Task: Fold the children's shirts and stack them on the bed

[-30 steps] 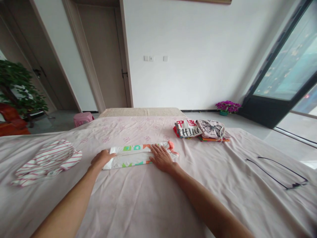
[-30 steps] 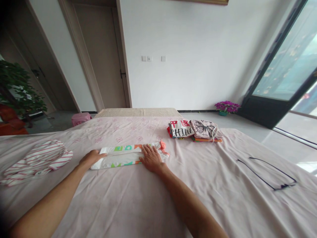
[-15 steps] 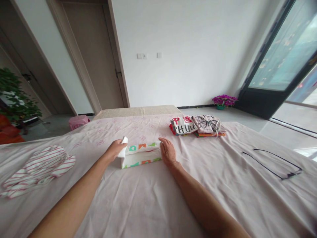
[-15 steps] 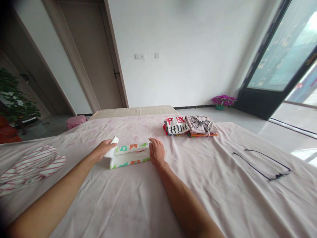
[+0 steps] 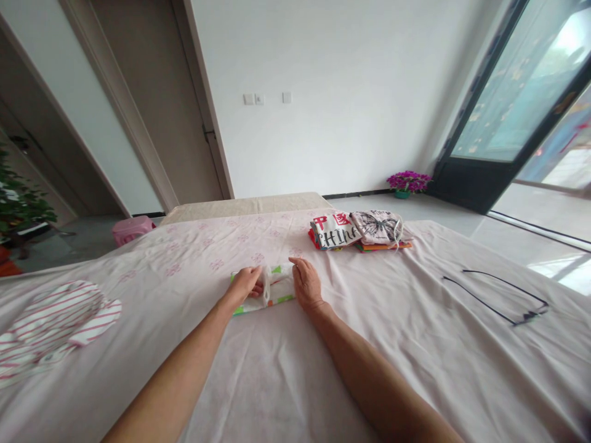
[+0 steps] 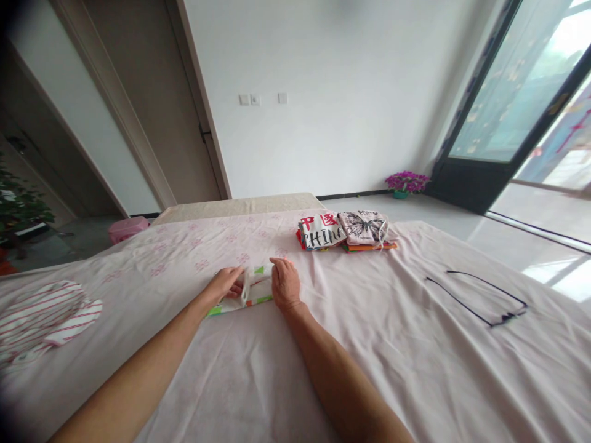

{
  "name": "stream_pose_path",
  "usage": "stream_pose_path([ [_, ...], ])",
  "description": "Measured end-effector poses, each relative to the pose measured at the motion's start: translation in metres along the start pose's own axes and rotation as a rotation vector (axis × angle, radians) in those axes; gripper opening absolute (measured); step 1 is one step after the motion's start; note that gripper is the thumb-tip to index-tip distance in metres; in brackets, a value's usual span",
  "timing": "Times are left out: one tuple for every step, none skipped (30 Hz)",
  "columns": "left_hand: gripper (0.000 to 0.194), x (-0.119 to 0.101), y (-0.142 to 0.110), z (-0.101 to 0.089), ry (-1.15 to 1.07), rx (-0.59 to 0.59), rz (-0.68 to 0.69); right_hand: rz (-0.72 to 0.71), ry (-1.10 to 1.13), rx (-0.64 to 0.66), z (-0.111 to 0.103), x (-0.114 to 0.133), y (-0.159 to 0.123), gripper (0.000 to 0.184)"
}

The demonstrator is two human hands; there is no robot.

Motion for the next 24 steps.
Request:
stream_pose_path([
  [0.043,-0.003,-0.001,-0.003,0.014,-0.024,0.029,-0.004,-0.004,0.001,0.000,0.001,0.000,0.034],
  [0.045,-0.006,-0.003,-0.006,0.042,-0.060,0.073,-0.008,-0.008,0.001,0.000,0.002,0.000,0.033],
  [0.045,-0.010,-0.006,-0.010,0.072,-0.097,0.124,-0.014,-0.010,0.001,0.000,0.003,0.001,0.033],
  [0.044,-0.013,-0.009,-0.011,0.091,-0.121,0.171,-0.020,-0.013,0.003,0.001,0.004,0.001,0.033],
  [0.042,-0.016,-0.013,-0.009,0.121,-0.132,0.229,-0.027,-0.016,0.006,0.001,0.006,0.000,0.033],
  [0.042,-0.018,-0.018,-0.004,0.175,-0.132,0.300,-0.036,-0.019,0.010,0.002,0.007,0.000,0.033],
  [0.042,-0.021,-0.023,0.003,0.258,-0.127,0.380,-0.047,-0.023,0.013,0.002,0.009,0.000,0.033],
  [0.045,-0.024,-0.029,0.013,0.367,-0.122,0.463,-0.057,-0.026,0.020,0.003,0.010,0.000,0.033],
  [0.048,-0.025,-0.034,0.023,0.492,-0.122,0.535,-0.065,-0.028,0.028,0.004,0.011,0.000,0.033],
  [0.052,-0.024,-0.038,0.033,0.616,-0.129,0.586,-0.071,-0.029,0.037,0.005,0.011,-0.001,0.033],
  [0.055,-0.022,-0.039,0.041,0.717,-0.138,0.608,-0.074,-0.030,0.046,0.006,0.011,-0.001,0.033],
  [0.057,-0.020,-0.039,0.045,0.777,-0.142,0.604,-0.073,-0.031,0.053,0.007,0.011,-0.001,0.033],
  [0.058,-0.018,-0.038,0.048,0.809,-0.134,0.594,-0.069,-0.031,0.057,0.007,0.010,-0.002,0.033],
  [0.058,-0.017,-0.036,0.048,0.814,-0.119,0.588,-0.062,-0.030,0.054,0.007,0.008,-0.002,0.033],
  [0.056,-0.017,-0.034,0.044,0.796,-0.109,0.586,-0.053,-0.025,0.046,0.007,0.006,-0.002,0.034],
  [0.054,-0.017,-0.032,0.036,0.758,-0.122,0.580,-0.044,-0.015,0.036,0.006,0.004,-0.002,0.034],
  [0.050,-0.017,-0.030,0.023,0.704,-0.163,0.559,-0.034,0.000,0.020,0.005,0.002,-0.002,0.034],
  [0.047,-0.015,-0.028,0.005,0.634,-0.229,0.515,-0.025,0.016,0.000,0.003,-0.001,-0.001,0.034],
  [0.046,-0.009,-0.025,-0.016,0.549,-0.302,0.435,-0.016,0.033,-0.026,0.000,-0.004,0.000,0.034],
  [0.047,0.001,-0.022,-0.037,0.458,-0.364,0.332,-0.008,0.050,-0.056,-0.003,-0.007,0.001,0.034],
  [0.050,0.014,-0.019,-0.055,0.374,-0.398,0.222,0.001,0.066,-0.084,-0.007,-0.012,0.003,0.034],
  [0.053,0.027,-0.017,-0.067,0.304,-0.402,0.123,0.015,0.077,-0.116,-0.011,-0.017,0.005,0.034],
  [0.055,0.039,-0.015,-0.076,0.252,-0.379,0.049,0.033,0.085,-0.148,-0.016,-0.023,0.007,0.034],
  [0.054,0.047,-0.013,-0.080,0.214,-0.342,0.003,0.055,0.091,-0.180,-0.021,-0.030,0.008,0.034],
])
Point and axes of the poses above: each hand's wrist, its own y-axis towards the middle knuckle, its own z-axis out of the palm, x = y × z, the point moved 9 cm from there along y, towards the middle knuckle, and after that the axes turned 1 degree about -z, right-handed, at the moved point
